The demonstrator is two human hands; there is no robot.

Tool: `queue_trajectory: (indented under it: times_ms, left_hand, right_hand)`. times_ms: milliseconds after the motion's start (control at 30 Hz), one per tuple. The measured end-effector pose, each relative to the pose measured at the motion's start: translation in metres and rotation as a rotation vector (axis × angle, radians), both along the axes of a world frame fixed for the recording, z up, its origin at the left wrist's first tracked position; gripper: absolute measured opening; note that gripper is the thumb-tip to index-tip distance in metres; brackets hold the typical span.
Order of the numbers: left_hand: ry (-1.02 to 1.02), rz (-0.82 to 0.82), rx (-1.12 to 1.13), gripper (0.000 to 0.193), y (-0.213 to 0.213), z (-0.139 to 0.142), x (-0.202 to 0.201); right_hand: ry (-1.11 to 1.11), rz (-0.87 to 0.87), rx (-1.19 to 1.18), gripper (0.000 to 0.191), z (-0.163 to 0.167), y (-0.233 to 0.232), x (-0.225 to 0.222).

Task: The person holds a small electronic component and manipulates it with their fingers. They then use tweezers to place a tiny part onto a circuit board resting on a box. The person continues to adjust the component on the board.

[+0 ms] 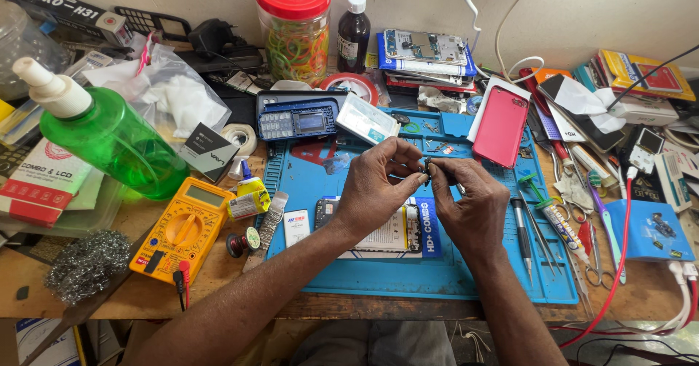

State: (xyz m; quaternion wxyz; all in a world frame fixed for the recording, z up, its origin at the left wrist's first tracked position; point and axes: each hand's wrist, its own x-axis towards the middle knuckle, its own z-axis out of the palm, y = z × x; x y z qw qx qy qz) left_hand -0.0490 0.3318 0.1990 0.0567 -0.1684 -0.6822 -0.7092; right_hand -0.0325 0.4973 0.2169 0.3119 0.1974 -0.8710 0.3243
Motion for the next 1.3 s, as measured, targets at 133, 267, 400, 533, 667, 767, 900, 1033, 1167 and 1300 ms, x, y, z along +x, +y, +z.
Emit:
queue_trajectory:
  times_ms: [133,267,400,533,667,767,900,1033,1167,1300]
  left_hand:
    - [-0.011,0.004,-0.056,0.023,0.004,-0.001,-0.002]
    - [-0.019,-0.011,-0.031,0.024,0.005,-0.003,-0.006]
    - [-0.023,-0.002,-0.041,0.024,0.006,-0.006,-0.012]
    - [0.005,0.006,-0.067,0.024,0.008,-0.009,-0.014]
    - [0.008,0.004,-0.074,0.023,0.009,-0.008,-0.012]
    - [0.013,-0.009,-0.055,0.023,0.012,-0.004,-0.010]
    - [0.064,0.011,-0.044,0.023,0.019,-0.001,-0.011]
    - [0.038,-0.056,0.019,0.023,0.020,-0.006,-0.008]
    - [0.021,-0.089,0.020,0.023,0.012,-0.011,-0.005]
    - [0.084,-0.040,-0.081,0.022,0.008,-0.008,-0.003]
  right_hand:
    - [-0.064,0.006,-0.060,0.010,-0.005,0.007,-0.003]
    - [-0.409,0.048,-0.385,0.011,-0.007,0.016,-0.010]
    - [-0.511,0.164,-0.534,0.013,-0.008,0.021,-0.014]
    - [-0.436,0.132,-0.383,0.016,-0.008,0.021,-0.013]
    - [-0.494,0.096,-0.439,0.014,-0.007,0.022,-0.013]
    - [-0.514,0.111,-0.470,0.013,-0.007,0.027,-0.014]
    - [-0.515,0.238,-0.540,0.011,-0.010,0.038,-0.019]
    - [-0.534,0.305,-0.611,0.010,-0.016,0.043,-0.015]
    - [-0.540,0.303,-0.583,0.012,-0.014,0.038,-0.008]
    - [-0.544,0.234,-0.487,0.013,-0.006,0.034,-0.008]
